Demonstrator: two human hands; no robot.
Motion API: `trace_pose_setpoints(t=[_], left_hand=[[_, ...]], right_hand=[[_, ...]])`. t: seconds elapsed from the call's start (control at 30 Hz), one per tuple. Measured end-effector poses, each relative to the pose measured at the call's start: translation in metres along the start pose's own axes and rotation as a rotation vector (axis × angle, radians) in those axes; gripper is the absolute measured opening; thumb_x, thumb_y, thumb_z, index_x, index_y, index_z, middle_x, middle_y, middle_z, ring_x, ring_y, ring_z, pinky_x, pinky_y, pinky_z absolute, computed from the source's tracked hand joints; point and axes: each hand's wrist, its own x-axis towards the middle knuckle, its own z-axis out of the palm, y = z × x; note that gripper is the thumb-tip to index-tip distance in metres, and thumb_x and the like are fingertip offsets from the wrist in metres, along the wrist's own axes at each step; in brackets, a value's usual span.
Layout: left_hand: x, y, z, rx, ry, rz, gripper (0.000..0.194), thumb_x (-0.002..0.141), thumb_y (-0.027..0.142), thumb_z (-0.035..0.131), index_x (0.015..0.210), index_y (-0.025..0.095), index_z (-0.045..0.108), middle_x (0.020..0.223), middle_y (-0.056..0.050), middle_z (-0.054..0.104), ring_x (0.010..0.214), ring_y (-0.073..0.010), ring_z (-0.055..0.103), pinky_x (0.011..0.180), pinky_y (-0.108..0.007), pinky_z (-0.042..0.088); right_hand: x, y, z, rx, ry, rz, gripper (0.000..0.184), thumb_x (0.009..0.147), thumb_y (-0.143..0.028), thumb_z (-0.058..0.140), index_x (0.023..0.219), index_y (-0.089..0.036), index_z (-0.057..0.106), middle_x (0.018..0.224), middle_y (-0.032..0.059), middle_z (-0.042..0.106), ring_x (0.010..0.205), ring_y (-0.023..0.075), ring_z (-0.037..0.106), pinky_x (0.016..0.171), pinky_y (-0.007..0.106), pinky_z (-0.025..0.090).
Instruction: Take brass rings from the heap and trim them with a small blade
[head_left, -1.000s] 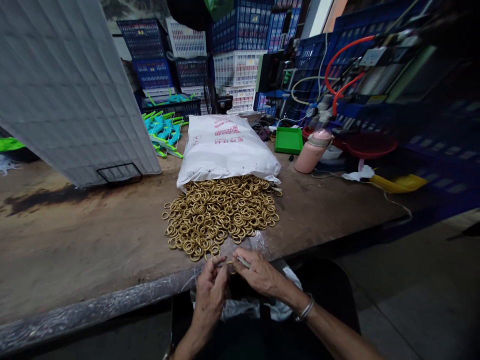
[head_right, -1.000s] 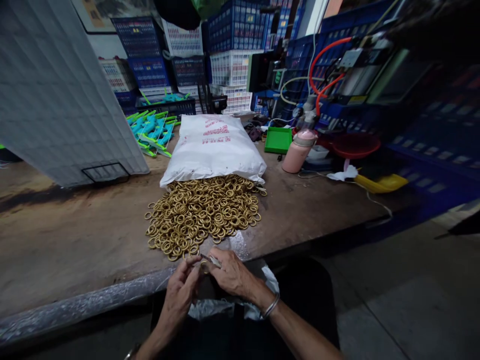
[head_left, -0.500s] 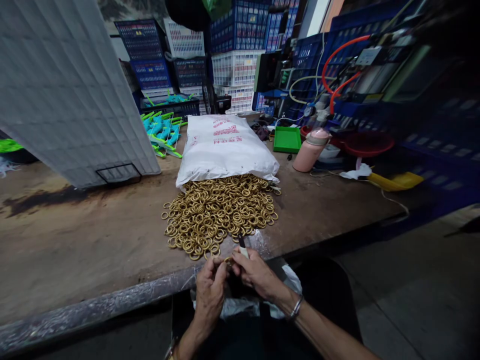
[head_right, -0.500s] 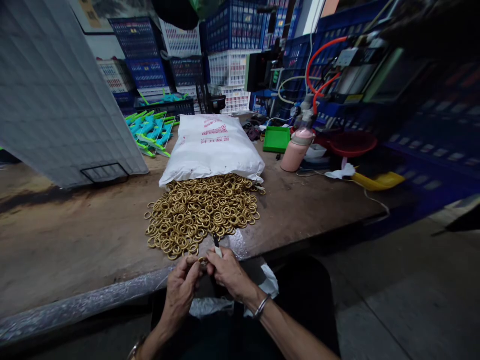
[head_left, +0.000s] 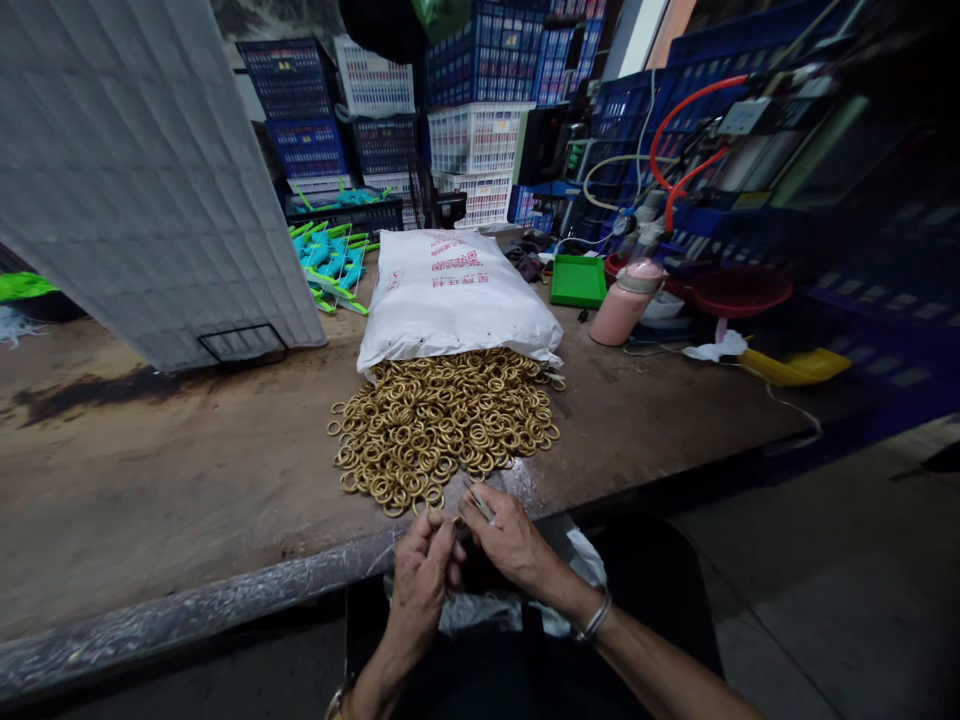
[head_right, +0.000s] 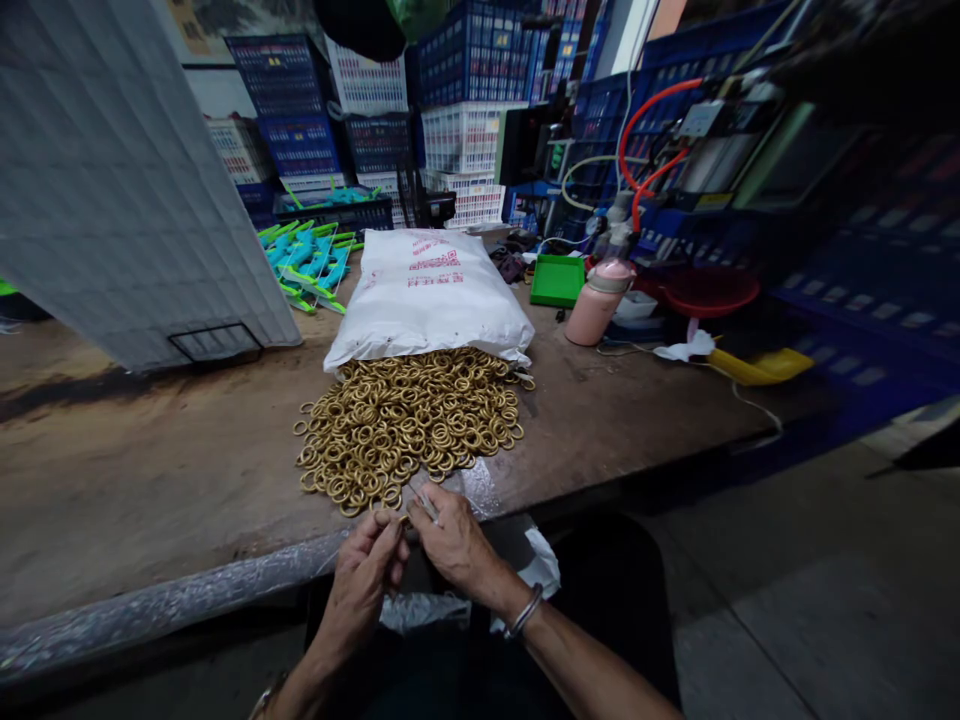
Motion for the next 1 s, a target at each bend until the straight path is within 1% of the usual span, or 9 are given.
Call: trace_pose_setpoints(t=[0.07,0.13,0.27,0.37,0.47,0.6,0.77,0.87,1.0], left_hand=[[0.0,-0.001,0.0,-0.07,-0.082,-0.019,0.031,0.075,0.047,0.051,0.071,0.016,0.048,0.051,0.006,0.047,0.034,-0.0034,0.034,0.033,-0.015,0.027],[-0.001,-0.002,0.0,-0.14,-0.124,-0.03,0.031,0.076,0.046,0.052,0.069,0.016,0.047,0.052,0.006,0.047,0.035,-0.0033,0.034,0.034,-0.015,0.028],[-0.002,0.0,0.002,-0.257,-0.094,-0.063,0.031,0.073,0.046,0.056,0.074,0.017,0.047,0.057,0.006,0.048,0.038,-0.0034,0.035,0.036,-0.015,0.028],[-0.002,0.004,0.002,-0.283,-0.067,-0.081,0.03,0.072,0.046,0.057,0.076,0.018,0.045,0.058,0.007,0.047,0.039,-0.0031,0.034,0.036,-0.015,0.025],[0.0,0.003,0.0,-0.251,-0.072,-0.05,0.029,0.074,0.045,0.056,0.077,0.019,0.044,0.054,0.008,0.043,0.039,-0.0032,0.031,0.037,-0.014,0.023],[0.002,-0.002,-0.002,-0.173,-0.079,-0.01,0.029,0.075,0.047,0.053,0.078,0.02,0.044,0.048,0.009,0.04,0.038,-0.004,0.029,0.037,-0.014,0.024],[0.002,0.0,-0.001,-0.088,-0.019,-0.018,0.034,0.071,0.051,0.055,0.074,0.019,0.044,0.048,0.009,0.041,0.036,-0.0041,0.03,0.036,-0.014,0.025],[0.001,0.003,0.001,-0.033,0.017,0.0,0.033,0.071,0.051,0.054,0.071,0.019,0.045,0.046,0.009,0.041,0.036,-0.0045,0.032,0.036,-0.014,0.027],[0.0,0.001,0.0,-0.013,0.037,0.022,0.034,0.069,0.052,0.055,0.07,0.019,0.047,0.045,0.008,0.042,0.036,-0.0049,0.034,0.036,-0.015,0.029]], right_hand=[[0.0,0.0,0.001,-0.006,-0.015,-0.022,0.024,0.084,-0.031,0.039,0.065,-0.018,0.044,0.058,-0.0051,0.044,0.055,0.0083,0.04,0.054,0.02,0.032],[-0.001,0.001,0.001,-0.004,-0.03,-0.034,0.024,0.085,-0.031,0.037,0.066,-0.018,0.045,0.058,-0.0047,0.045,0.055,0.0086,0.041,0.054,0.02,0.032],[-0.001,0.005,-0.002,-0.094,0.02,-0.031,0.018,0.083,-0.024,0.036,0.069,-0.018,0.046,0.059,-0.0033,0.047,0.055,0.0098,0.042,0.053,0.021,0.031],[-0.003,0.011,-0.003,-0.237,-0.025,-0.069,0.011,0.078,-0.015,0.038,0.074,-0.019,0.048,0.061,-0.002,0.051,0.057,0.0109,0.045,0.055,0.021,0.031],[-0.007,0.016,-0.001,-0.373,-0.111,-0.097,0.019,0.071,-0.008,0.039,0.082,-0.019,0.05,0.064,-0.0008,0.054,0.061,0.0122,0.049,0.057,0.021,0.03],[-0.01,0.019,0.003,-0.539,-0.14,-0.079,0.025,0.067,-0.008,0.039,0.087,-0.018,0.05,0.068,0.0006,0.055,0.065,0.0141,0.05,0.059,0.023,0.029],[-0.01,0.012,0.002,-0.606,-0.15,-0.064,0.027,0.067,-0.008,0.036,0.09,-0.018,0.048,0.072,0.0026,0.059,0.067,0.0156,0.052,0.06,0.025,0.029],[-0.009,0.009,0.001,-0.638,-0.156,-0.036,0.029,0.066,-0.007,0.036,0.09,-0.017,0.048,0.073,0.0038,0.06,0.066,0.0161,0.053,0.059,0.026,0.028],[-0.008,0.011,0.002,-0.656,-0.177,-0.036,0.029,0.066,-0.009,0.037,0.091,-0.017,0.048,0.075,0.0048,0.061,0.067,0.0169,0.053,0.059,0.026,0.028]])
